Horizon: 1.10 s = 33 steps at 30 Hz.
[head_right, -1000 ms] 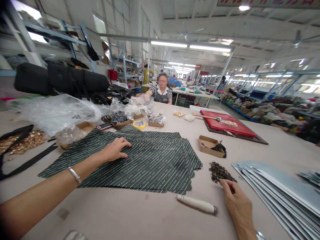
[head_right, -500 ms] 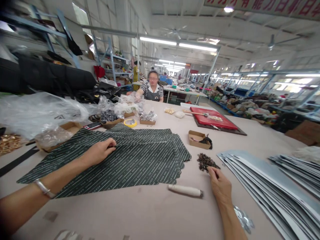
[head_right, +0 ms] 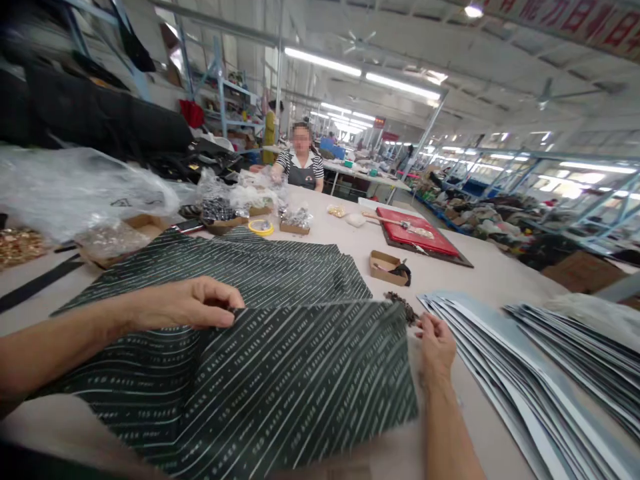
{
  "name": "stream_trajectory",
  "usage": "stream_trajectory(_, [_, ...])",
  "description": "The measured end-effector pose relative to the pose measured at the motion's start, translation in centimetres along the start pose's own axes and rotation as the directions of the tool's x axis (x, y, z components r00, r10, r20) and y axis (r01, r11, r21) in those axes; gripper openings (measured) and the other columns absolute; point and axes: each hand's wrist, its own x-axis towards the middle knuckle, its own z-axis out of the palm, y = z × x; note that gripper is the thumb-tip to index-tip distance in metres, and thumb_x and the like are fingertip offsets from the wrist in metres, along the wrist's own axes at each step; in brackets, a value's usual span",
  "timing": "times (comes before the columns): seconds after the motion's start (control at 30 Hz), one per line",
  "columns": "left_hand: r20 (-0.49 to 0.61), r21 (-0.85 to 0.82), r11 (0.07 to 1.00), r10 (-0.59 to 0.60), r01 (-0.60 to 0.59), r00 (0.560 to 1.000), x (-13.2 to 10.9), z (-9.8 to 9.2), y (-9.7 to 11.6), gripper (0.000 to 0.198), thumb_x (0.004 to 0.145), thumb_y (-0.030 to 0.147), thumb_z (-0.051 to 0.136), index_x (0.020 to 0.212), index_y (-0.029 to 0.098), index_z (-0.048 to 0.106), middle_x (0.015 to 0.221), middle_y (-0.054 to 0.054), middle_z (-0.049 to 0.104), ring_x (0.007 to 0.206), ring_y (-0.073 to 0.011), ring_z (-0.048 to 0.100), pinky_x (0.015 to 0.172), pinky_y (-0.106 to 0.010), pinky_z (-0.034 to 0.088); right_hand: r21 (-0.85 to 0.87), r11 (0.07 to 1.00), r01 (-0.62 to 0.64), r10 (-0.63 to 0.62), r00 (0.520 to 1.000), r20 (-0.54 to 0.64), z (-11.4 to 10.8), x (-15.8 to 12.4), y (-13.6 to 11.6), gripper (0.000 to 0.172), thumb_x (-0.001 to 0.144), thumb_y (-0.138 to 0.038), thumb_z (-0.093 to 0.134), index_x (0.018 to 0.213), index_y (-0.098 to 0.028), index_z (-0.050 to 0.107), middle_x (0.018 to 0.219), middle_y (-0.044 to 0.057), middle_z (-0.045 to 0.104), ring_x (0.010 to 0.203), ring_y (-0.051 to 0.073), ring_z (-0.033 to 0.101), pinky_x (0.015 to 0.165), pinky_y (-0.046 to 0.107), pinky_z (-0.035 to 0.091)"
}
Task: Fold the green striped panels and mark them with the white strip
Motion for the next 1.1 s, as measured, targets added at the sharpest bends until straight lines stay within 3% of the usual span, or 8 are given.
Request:
stream_trajectory(0.07, [0.157,0.057,0.998,-0.025,0.017,0.987,0.6,2.6,-0.1,0.037,0.081,0.055,0.059,0.086,0.020,0.069,0.076,0.001,0.061,0.068,-0.0144,0.053,0.062,-0.024,0.041,0.055,0.998,0.026,-0.022,0.997,-0.075,-1.5,0.1,-2.3,0.056,0.060,-0.065,0.077,0.085,-0.017,0.065,0.065,-0.003,0.060,0.055,0.012,0.057,0.051,0.026,0.052])
stream_trajectory(0.17, [0.177,0.153,0.986,-0.096,0.069,0.980,1.5,6.0,-0.6,0.024,0.083,0.041,0.055,0.083,0.020,0.067,0.077,0.002,0.062,0.071,-0.0154,0.054,0.064,-0.025,0.038,0.148,0.986,0.070,-0.059,0.995,-0.078,-3.6,-1.9,-6.6,0.047,0.062,-0.055,0.082,0.088,-0.019,0.067,0.066,-0.006,0.060,0.058,0.009,0.058,0.057,0.024,0.056])
stream_trajectory(0.3, [0.156,0.292,0.946,-0.191,0.139,0.969,2.6,8.3,-1.1,0.013,0.083,0.029,0.058,0.078,0.020,0.066,0.075,0.000,0.063,0.071,-0.0179,0.056,0.063,-0.027,0.032,0.295,0.955,-0.027,-0.043,0.972,0.230,-3.5,-9.6,-10.4,0.028,0.070,-0.037,0.086,0.086,-0.018,0.070,0.069,-0.002,0.067,0.061,0.011,0.065,0.059,0.024,0.058])
stream_trajectory(0.37, [0.166,0.352,0.924,-0.216,0.147,0.962,3.1,8.7,-1.2,0.011,0.084,0.027,0.060,0.077,0.020,0.065,0.075,-0.001,0.064,0.071,-0.0188,0.055,0.063,-0.028,0.030,0.195,0.968,-0.158,0.052,0.887,0.459,-2.2,-14.3,-10.6,0.022,0.077,-0.035,0.083,0.086,-0.018,0.072,0.071,0.001,0.072,0.063,0.013,0.068,0.062,0.025,0.059])
stream_trajectory(0.43, [0.189,0.386,0.912,-0.224,0.138,0.956,3.5,9.0,-1.1,0.010,0.084,0.026,0.061,0.076,0.020,0.065,0.076,-0.001,0.064,0.071,-0.0189,0.055,0.063,-0.029,0.030,0.118,0.956,-0.268,0.135,0.761,0.634,-0.6,-18.5,-9.9,0.021,0.081,-0.036,0.079,0.088,-0.018,0.072,0.070,0.002,0.073,0.062,0.014,0.069,0.063,0.027,0.059])
stream_trajectory(0.53, [0.242,0.384,0.916,-0.222,0.117,0.945,4.1,9.5,-0.7,0.005,0.081,0.025,0.065,0.081,0.021,0.066,0.078,0.001,0.066,0.073,-0.0180,0.056,0.064,-0.028,0.032,0.078,0.937,-0.340,0.173,0.647,0.743,1.5,-22.5,-8.7,0.017,0.083,-0.035,0.075,0.087,-0.019,0.073,0.067,0.000,0.072,0.061,0.014,0.068,0.063,0.025,0.058])
stream_trajectory(0.9, [0.521,0.046,0.978,-0.196,0.202,0.831,5.8,10.9,-1.8,0.031,0.074,0.040,0.059,0.092,0.018,0.072,0.068,0.004,0.058,0.061,-0.0132,0.049,0.057,-0.024,0.035,-0.013,0.969,-0.246,0.165,0.606,0.778,2.1,-23.8,-8.2,0.010,0.089,-0.027,0.066,0.088,-0.021,0.074,0.072,-0.001,0.072,0.062,0.012,0.067,0.061,0.022,0.054])
stream_trajectory(1.1, [0.534,-0.160,0.960,-0.111,0.229,0.838,5.5,11.4,-2.3,0.034,0.070,0.038,0.064,0.093,0.016,0.074,0.074,0.002,0.062,0.067,-0.0133,0.050,0.064,-0.025,0.038,-0.022,0.993,-0.119,0.089,0.596,0.798,2.0,-23.8,-8.0,0.009,0.090,-0.023,0.065,0.088,-0.022,0.074,0.071,-0.002,0.069,0.062,0.012,0.061,0.059,0.022,0.048])
